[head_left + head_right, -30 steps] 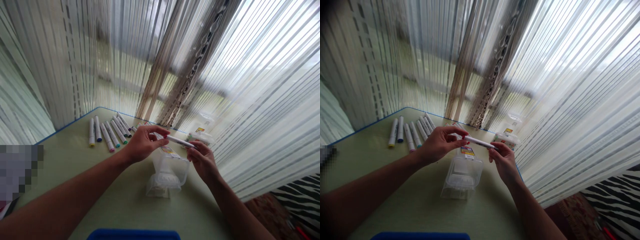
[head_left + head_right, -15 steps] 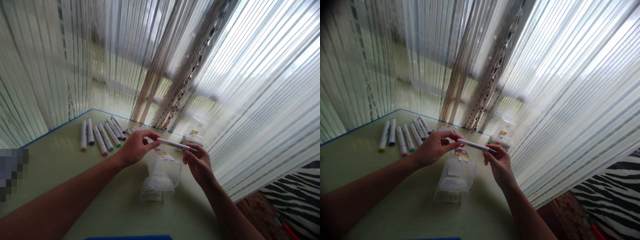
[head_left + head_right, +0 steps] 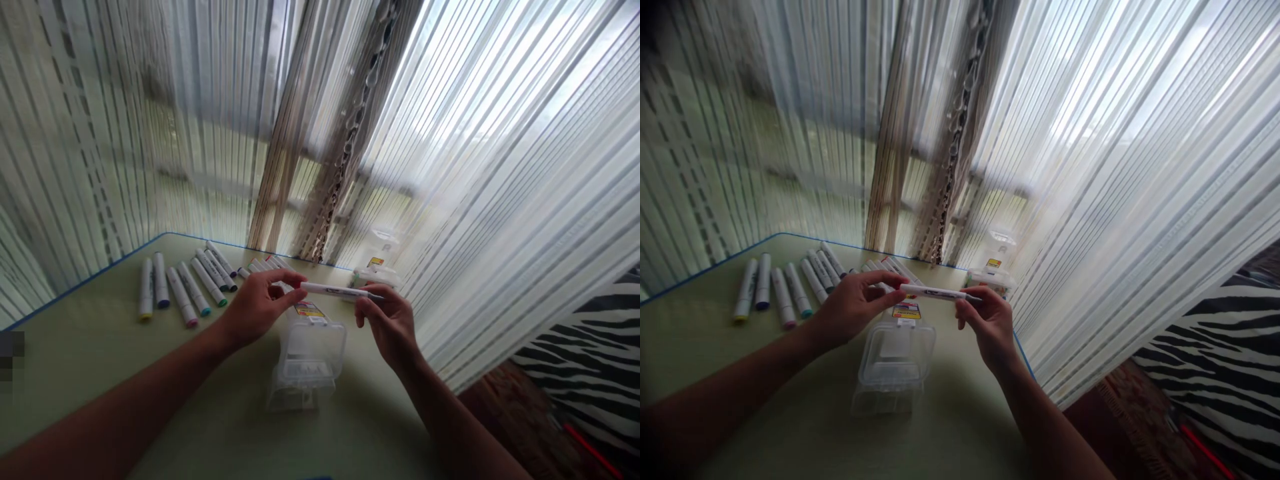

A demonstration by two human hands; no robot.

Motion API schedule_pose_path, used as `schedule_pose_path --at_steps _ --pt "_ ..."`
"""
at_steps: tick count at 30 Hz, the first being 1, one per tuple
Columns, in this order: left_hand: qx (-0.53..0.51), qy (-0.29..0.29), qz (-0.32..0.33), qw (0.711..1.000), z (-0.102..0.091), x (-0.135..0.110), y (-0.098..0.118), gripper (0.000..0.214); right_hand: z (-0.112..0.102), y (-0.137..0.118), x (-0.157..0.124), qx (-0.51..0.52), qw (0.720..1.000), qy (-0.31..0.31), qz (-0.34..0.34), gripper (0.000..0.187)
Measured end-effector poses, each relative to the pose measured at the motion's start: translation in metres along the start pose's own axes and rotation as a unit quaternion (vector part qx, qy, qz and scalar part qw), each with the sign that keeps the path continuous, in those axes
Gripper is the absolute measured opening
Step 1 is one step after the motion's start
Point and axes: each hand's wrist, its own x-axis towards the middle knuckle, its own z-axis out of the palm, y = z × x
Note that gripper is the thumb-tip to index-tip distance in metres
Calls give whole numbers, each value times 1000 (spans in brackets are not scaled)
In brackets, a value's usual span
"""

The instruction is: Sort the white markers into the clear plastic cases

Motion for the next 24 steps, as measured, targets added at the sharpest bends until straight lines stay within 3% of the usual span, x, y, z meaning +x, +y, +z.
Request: schedule_pose_path --at_steps 7,14,17,24 --pt "-47 30 75 996 4 -8 21 30 3 -9 3 0 1000 2 -11 14" --pt "-122 17 80 989 -4 -7 27 32 2 -42 -10 -178 979 8 -95 25" --pt "-168 8 75 983 -6 -5 29 31 7 -61 -23 -283 950 -12 -132 24" --pt "-191 -49 73 978 -3 -10 34 29 20 -92 -48 -496 841 22 -215 17"
